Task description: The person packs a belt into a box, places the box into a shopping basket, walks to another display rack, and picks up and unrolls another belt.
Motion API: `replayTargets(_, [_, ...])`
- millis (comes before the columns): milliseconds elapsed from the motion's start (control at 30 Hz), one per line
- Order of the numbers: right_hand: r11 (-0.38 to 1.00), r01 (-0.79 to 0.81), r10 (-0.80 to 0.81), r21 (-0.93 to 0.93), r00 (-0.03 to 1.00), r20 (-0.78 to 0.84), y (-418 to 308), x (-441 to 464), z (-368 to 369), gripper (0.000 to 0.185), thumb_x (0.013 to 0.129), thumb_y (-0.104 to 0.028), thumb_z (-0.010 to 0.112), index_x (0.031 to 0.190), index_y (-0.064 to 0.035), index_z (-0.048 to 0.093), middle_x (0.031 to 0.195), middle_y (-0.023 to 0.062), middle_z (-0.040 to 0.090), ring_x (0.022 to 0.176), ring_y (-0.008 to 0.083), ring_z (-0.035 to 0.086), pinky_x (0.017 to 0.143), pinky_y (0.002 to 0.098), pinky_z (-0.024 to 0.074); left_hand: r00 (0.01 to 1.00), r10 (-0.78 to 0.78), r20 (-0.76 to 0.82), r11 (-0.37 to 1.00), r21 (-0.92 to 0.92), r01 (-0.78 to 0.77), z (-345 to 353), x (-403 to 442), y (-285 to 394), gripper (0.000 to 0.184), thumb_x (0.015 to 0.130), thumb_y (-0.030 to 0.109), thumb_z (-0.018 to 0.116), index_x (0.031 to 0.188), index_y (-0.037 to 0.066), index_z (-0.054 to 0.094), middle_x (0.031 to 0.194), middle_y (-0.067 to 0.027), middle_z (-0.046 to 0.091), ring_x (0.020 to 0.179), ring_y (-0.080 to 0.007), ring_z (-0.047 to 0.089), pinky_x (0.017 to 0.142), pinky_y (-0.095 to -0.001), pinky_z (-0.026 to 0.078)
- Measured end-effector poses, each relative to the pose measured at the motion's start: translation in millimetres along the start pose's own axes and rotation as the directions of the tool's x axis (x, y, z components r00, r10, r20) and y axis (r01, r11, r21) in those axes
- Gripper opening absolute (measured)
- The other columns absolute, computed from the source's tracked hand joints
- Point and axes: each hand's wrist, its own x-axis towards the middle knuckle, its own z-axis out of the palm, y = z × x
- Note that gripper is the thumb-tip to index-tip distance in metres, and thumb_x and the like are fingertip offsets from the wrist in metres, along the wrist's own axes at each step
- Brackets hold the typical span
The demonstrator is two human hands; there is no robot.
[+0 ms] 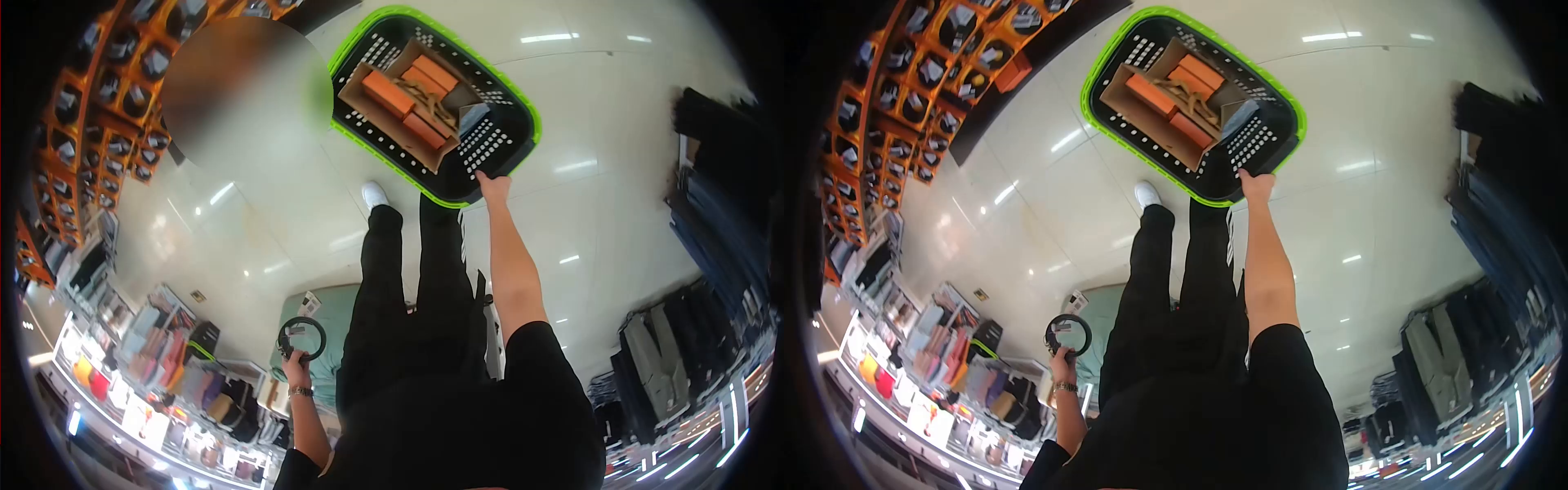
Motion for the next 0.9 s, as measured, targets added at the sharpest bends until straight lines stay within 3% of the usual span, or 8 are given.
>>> replayTargets(67, [0.995, 0.061, -0.071, -0.075, 0.987, -0.147, -5, -2, 9, 0.061, 0.067, -0.018, 0.078, 0.108, 0.0130, 0.045, 0.106, 0.0277, 0.059, 0.103, 0.0391, 0.059, 0.092, 0.0409, 0.0445, 1.000, -0.017, -0.020, 0.999, -0.030, 0.016, -10, -2, -18, 0.034, 0.074, 0.001, 0.061, 0.107, 0.004, 0.050, 0.078, -0.0048, 0.056, 0.070, -0.0183, 0.060, 0.065, -0.0294, 0.049])
replayTargets(300, [0.926, 0.233, -0.255, -0.297, 0.966, -0.038, -58, 40, -3, 0.070, 0.066, -0.023, 0.078, 0.111, 0.0155, 0.041, 0.110, 0.0319, 0.058, 0.106, 0.0408, 0.058, 0.093, 0.0397, 0.0450, 0.993, -0.100, -0.056, 0.994, -0.051, 0.097, -26, 3, -67, 0.028, 0.073, -0.001, 0.061, 0.098, 0.005, 0.049, 0.075, -0.0043, 0.053, 0.067, -0.0176, 0.058, 0.063, -0.0288, 0.049])
replayTargets(433, [0.878, 0.337, -0.341, -0.339, 0.939, 0.050, -85, 57, -2, 0.072, 0.065, -0.024, 0.080, 0.110, 0.0183, 0.042, 0.108, 0.0327, 0.059, 0.105, 0.0397, 0.060, 0.092, 0.0387, 0.0463, 0.995, -0.096, -0.025, 0.994, -0.060, 0.094, -29, 6, -96, 0.031, 0.074, 0.003, 0.063, 0.102, 0.004, 0.049, 0.076, -0.0039, 0.057, 0.066, -0.0145, 0.059, 0.057, -0.0245, 0.045])
replayTargets(633, [0.789, 0.517, -0.438, -0.331, 0.852, 0.287, -93, 138, 8, 0.075, 0.066, -0.027, 0.080, 0.111, 0.0175, 0.041, 0.110, 0.0327, 0.058, 0.105, 0.0406, 0.059, 0.092, 0.0388, 0.0466, 0.991, -0.132, -0.028, 0.987, -0.093, 0.128, -36, 9, -111, 0.027, 0.075, 0.002, 0.061, 0.099, 0.006, 0.050, 0.081, -0.0036, 0.056, 0.070, -0.0158, 0.059, 0.065, -0.0271, 0.048])
replayTargets(733, [0.759, 0.508, -0.388, -0.406, 0.855, 0.345, -149, 99, -3, 0.073, 0.068, -0.031, 0.079, 0.111, 0.0159, 0.044, 0.110, 0.0304, 0.059, 0.106, 0.0401, 0.059, 0.092, 0.0391, 0.0466, 0.985, -0.164, -0.057, 0.983, -0.087, 0.159, -32, 0, -107, 0.023, 0.075, 0.001, 0.060, 0.095, 0.006, 0.051, 0.082, -0.0032, 0.055, 0.073, -0.0166, 0.060, 0.068, -0.0287, 0.048])
replayTargets(833, [0.637, 0.476, -0.458, -0.607, 0.866, 0.199, -171, 61, 10, 0.063, 0.072, -0.028, 0.075, 0.114, 0.0093, 0.048, 0.105, 0.0233, 0.062, 0.105, 0.0388, 0.058, 0.090, 0.0419, 0.0463, 0.981, -0.186, -0.054, 0.967, -0.187, 0.173, -25, -6, -118, 0.023, 0.074, 0.001, 0.060, 0.095, 0.006, 0.052, 0.080, -0.0038, 0.056, 0.073, -0.0170, 0.060, 0.069, -0.0293, 0.049])
replayTargets(867, [0.419, 0.703, -0.815, -0.574, 0.570, 0.102, -191, 18, 17, 0.055, 0.072, -0.024, 0.074, 0.112, 0.0060, 0.051, 0.103, 0.0205, 0.062, 0.103, 0.0374, 0.058, 0.089, 0.0429, 0.0461, 0.979, -0.197, -0.057, 0.962, -0.203, 0.182, -22, -10, -122, 0.023, 0.074, 0.001, 0.060, 0.095, 0.006, 0.052, 0.080, -0.0038, 0.056, 0.073, -0.0170, 0.060, 0.069, -0.0293, 0.049])
replayTargets(900, [0.121, 0.816, -0.990, -0.565, 0.140, -0.011, -207, -22, 35, 0.047, 0.072, -0.019, 0.072, 0.110, 0.0028, 0.054, 0.101, 0.0176, 0.062, 0.100, 0.0361, 0.058, 0.088, 0.0439, 0.0459, 0.968, -0.237, -0.087, 0.956, -0.198, 0.216, -19, -14, -122, 0.023, 0.074, 0.001, 0.060, 0.095, 0.005, 0.052, 0.080, -0.0044, 0.056, 0.073, -0.0173, 0.060, 0.069, -0.0295, 0.049])
